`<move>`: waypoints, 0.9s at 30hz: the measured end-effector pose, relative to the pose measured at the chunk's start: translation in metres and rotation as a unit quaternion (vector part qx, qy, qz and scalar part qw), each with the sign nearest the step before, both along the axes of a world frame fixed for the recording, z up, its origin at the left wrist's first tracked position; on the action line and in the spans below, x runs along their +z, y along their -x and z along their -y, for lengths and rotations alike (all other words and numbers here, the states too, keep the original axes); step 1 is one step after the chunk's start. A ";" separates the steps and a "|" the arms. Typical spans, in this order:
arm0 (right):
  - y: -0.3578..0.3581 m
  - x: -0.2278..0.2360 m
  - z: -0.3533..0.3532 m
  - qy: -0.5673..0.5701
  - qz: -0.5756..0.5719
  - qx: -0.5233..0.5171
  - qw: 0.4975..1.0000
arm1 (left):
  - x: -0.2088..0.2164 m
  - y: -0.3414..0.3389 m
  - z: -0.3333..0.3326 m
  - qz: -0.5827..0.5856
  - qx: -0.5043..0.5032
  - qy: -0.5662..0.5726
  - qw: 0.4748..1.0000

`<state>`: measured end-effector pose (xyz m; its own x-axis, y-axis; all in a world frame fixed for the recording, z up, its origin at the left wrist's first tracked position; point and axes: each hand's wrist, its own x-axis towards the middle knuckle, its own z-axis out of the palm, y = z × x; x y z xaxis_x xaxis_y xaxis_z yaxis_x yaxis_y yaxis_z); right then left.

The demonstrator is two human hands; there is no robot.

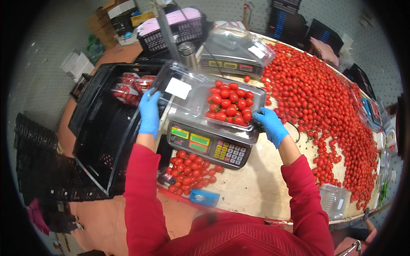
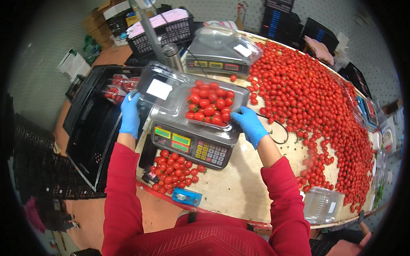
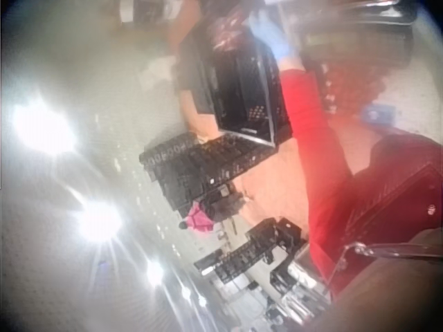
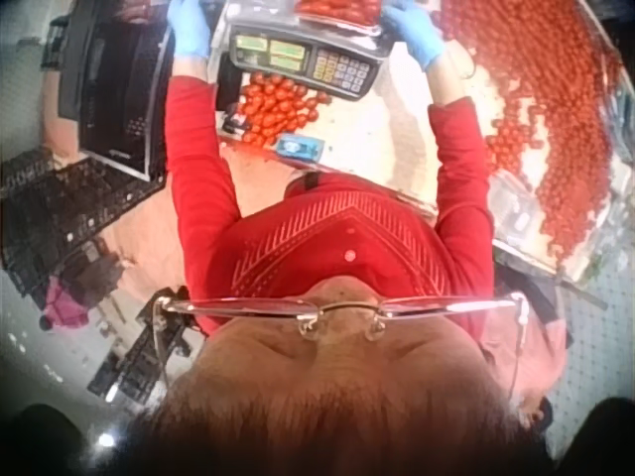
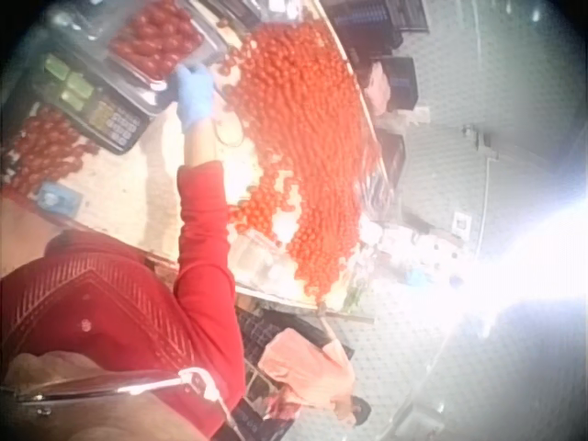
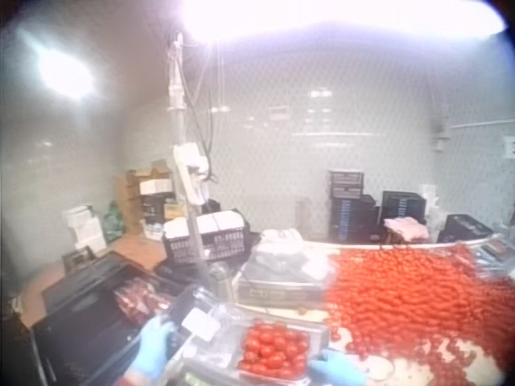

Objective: The person sorts cherry tomatoes into plastic containers, weighs them on a digital scale, and places the filled containers into a black crate. The person then carries the crate to a pallet area and stacks it with other crates. Finally, the person removes gloves and walks to a kitchen area.

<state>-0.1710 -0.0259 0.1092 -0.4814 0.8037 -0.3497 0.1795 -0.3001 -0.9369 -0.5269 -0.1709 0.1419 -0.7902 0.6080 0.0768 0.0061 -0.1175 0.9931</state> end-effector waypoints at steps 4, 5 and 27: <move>0.005 -0.004 0.000 0.038 -0.020 -0.008 0.999 | 0.032 -0.013 -0.005 -0.044 -0.098 0.060 0.992; 0.005 -0.004 -0.001 0.044 -0.011 -0.019 0.999 | 0.036 -0.014 -0.006 -0.057 -0.100 0.065 0.991; -0.016 0.007 -0.007 -0.049 -0.010 -0.066 0.997 | -0.017 0.027 0.033 -0.077 0.058 0.078 0.992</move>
<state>-0.1552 -0.0189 0.1164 -0.3751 0.8902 -0.2585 0.1263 -0.2272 -0.9656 -0.5543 -0.2036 0.1249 -0.8416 0.5279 0.1138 0.1637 0.0487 0.9853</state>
